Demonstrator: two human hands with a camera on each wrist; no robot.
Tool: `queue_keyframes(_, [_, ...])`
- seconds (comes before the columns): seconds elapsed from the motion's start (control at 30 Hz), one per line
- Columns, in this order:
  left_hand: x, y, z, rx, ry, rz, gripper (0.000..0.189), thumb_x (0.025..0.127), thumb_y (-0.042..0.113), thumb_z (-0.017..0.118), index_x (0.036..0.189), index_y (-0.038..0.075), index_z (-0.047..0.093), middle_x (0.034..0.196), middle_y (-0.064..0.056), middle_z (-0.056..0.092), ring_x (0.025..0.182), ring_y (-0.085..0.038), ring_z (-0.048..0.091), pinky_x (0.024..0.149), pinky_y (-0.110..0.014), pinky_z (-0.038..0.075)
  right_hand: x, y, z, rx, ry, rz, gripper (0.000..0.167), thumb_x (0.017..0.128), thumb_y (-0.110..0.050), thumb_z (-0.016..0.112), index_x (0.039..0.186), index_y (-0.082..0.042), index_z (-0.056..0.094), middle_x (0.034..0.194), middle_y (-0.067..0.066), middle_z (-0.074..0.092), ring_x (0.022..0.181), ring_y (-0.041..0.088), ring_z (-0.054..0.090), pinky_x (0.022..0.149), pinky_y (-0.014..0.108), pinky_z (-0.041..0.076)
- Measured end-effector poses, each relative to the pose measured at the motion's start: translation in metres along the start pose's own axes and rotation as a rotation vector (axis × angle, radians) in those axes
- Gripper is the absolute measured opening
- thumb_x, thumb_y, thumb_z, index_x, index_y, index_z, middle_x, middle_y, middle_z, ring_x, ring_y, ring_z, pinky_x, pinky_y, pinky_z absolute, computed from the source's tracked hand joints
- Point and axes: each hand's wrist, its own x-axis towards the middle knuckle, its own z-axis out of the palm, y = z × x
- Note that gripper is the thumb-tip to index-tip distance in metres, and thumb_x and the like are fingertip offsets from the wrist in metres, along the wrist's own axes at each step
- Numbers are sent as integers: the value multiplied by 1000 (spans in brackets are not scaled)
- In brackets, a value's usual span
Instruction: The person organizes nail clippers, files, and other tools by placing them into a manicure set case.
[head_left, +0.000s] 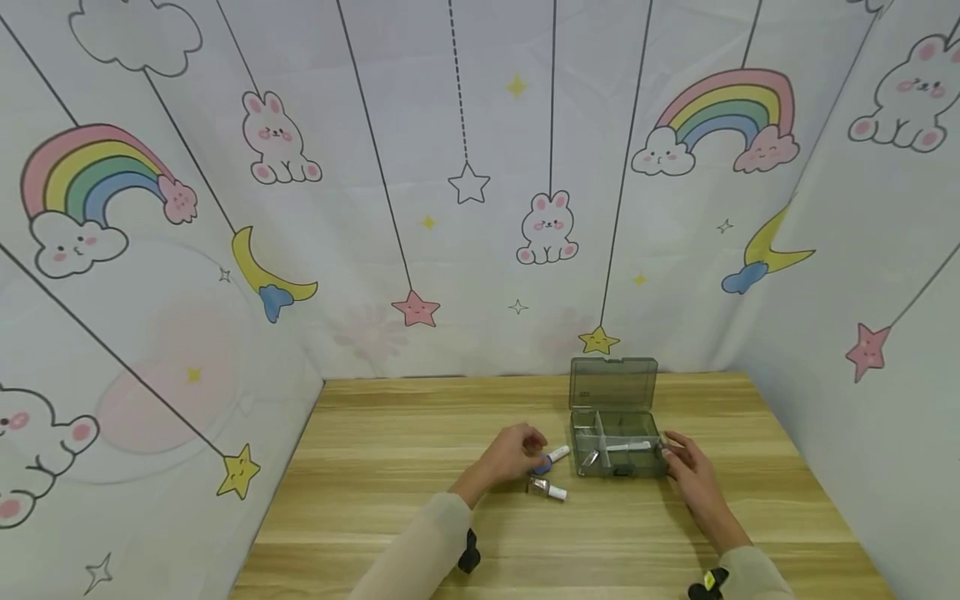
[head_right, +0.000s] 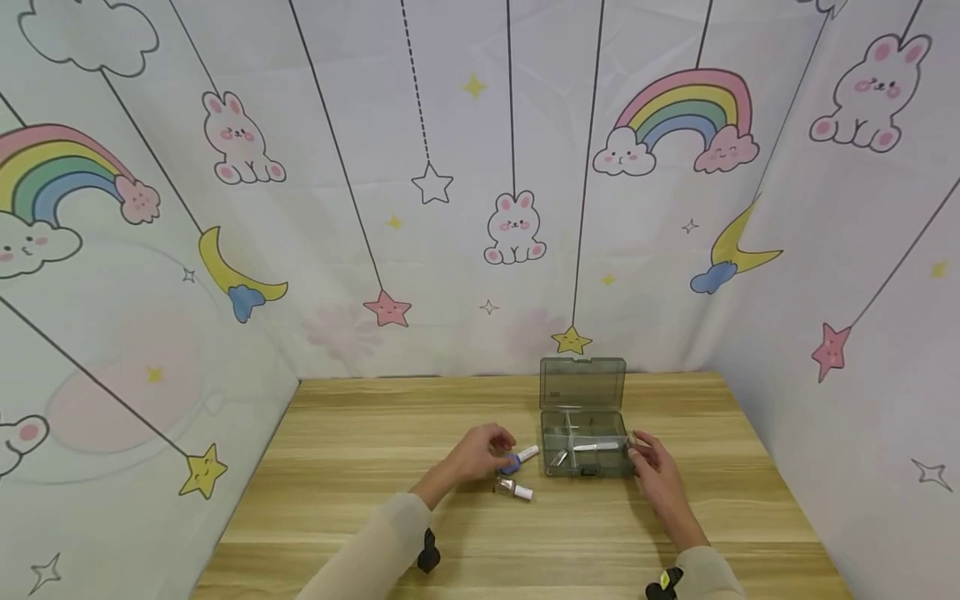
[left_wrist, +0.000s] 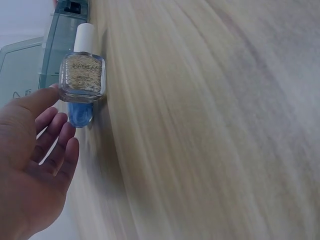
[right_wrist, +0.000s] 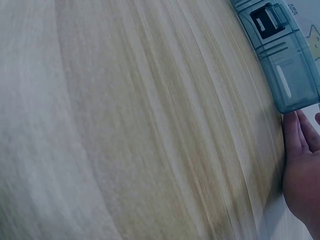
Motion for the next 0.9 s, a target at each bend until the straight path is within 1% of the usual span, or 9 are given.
queue_keyframes(0.17, [-1,-4,4,6,-20,-24,26,93,16,85,114,5,73,103,-1,70,94,-13,66,84,-24,55,0,1,0,1,12,-17,53,115,-23,49,162,-2,36,153,29,48,108,-14,51,90,20,53])
queue_keyframes(0.27, [0,-7,6,9,-30,-36,24,93,16,85,112,7,74,100,2,69,90,-8,63,82,-23,54,0,1,0,-1,13,-23,53,115,-22,49,162,-2,36,153,30,48,108,-15,51,90,19,53])
queue_keyframes(0.37, [0,-9,7,17,-37,-35,23,93,17,85,111,8,74,99,4,67,88,-5,61,81,-22,54,0,1,0,-3,9,-21,53,115,-23,48,163,-3,35,154,29,48,108,-15,50,90,18,51])
queue_keyframes(0.47, [0,-8,6,37,-45,-30,21,94,17,84,110,9,73,99,5,66,88,-5,61,80,-22,54,-1,1,0,-8,11,-21,53,115,-24,48,163,-3,36,154,29,48,108,-15,50,89,16,51])
queue_keyframes(0.7, [1,-4,1,99,-64,-24,21,93,13,83,110,7,72,101,1,64,90,-8,60,82,-23,54,0,1,1,-3,28,-46,52,115,-24,49,160,-1,39,150,31,50,107,-15,51,87,16,51])
queue_keyframes(0.9, [2,-7,4,146,-59,-9,23,91,12,85,109,9,71,101,2,61,89,-7,58,81,-23,53,0,1,1,8,27,-47,51,115,-23,50,160,-1,39,150,31,50,107,-14,52,88,17,52])
